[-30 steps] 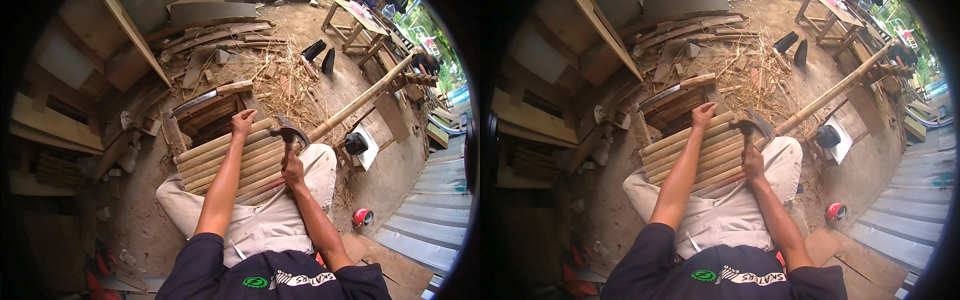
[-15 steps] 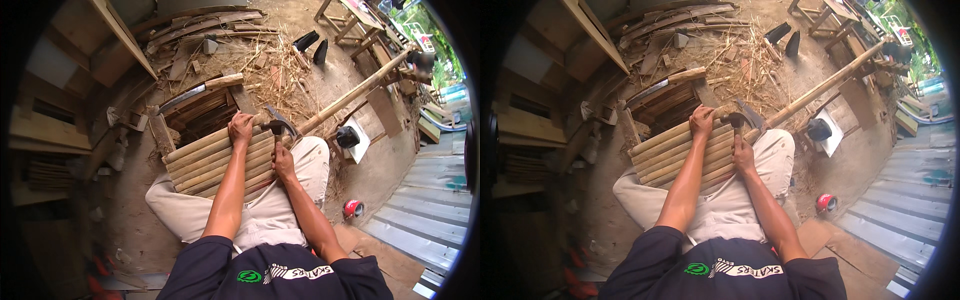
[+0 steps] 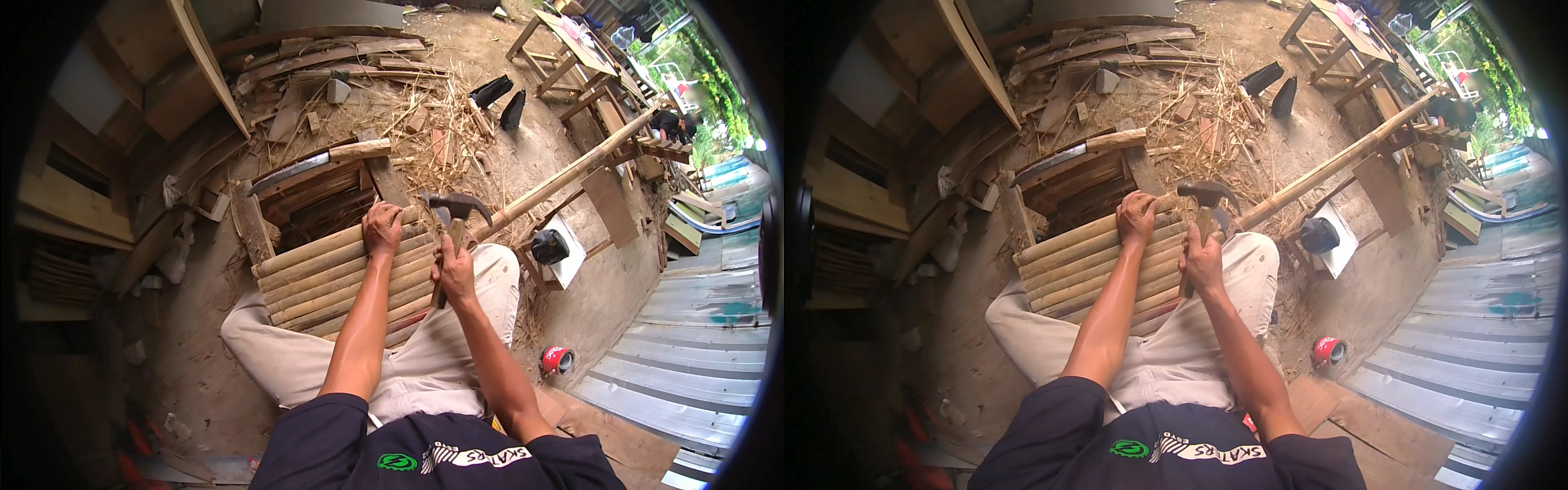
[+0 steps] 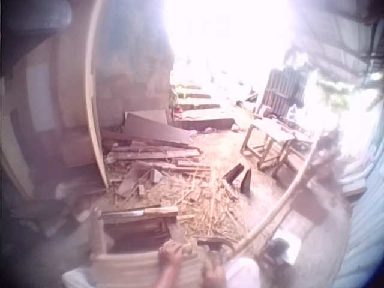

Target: The person sits on the floor and uses a hand saw to cut a small wooden piece, then hammers nails into a bamboo frame. The person also retrieves nails from a bag and saws a long bamboo pole, assembling components into a bamboo structure.

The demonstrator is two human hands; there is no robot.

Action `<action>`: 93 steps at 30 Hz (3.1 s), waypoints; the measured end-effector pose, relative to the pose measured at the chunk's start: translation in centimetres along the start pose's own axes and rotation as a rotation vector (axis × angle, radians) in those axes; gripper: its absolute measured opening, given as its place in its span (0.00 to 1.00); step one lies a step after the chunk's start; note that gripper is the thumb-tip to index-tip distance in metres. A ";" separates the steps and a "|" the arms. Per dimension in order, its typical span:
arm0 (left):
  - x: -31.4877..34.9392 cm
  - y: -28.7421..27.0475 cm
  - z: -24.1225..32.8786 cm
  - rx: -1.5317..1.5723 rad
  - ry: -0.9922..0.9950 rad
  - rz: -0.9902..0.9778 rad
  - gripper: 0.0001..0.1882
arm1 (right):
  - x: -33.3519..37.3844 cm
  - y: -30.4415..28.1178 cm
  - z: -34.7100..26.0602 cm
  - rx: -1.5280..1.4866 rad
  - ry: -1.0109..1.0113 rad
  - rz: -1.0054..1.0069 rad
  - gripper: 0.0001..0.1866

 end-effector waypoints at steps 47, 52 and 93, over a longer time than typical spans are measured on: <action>0.5 0.3 0.7 -0.058 0.069 -0.045 0.05 | -3.3 1.1 -0.4 0.927 -0.343 -0.034 0.13; 0.4 0.3 0.6 -0.039 0.050 -0.085 0.06 | -3.2 1.0 -0.2 0.920 -0.399 -0.045 0.13; -2.2 -0.7 -3.2 0.132 -0.229 -0.297 0.21 | -3.1 2.4 -0.3 0.986 -0.410 -0.003 0.16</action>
Point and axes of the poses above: each hand's wrist, its own x-axis away from the middle knuckle, its own y-axis out of the palm, z = x × y, the point moved 5 cm from there along -x, towards the middle knuckle, and after that the axes turned 2 degrees about -z, right-handed, at the moved point
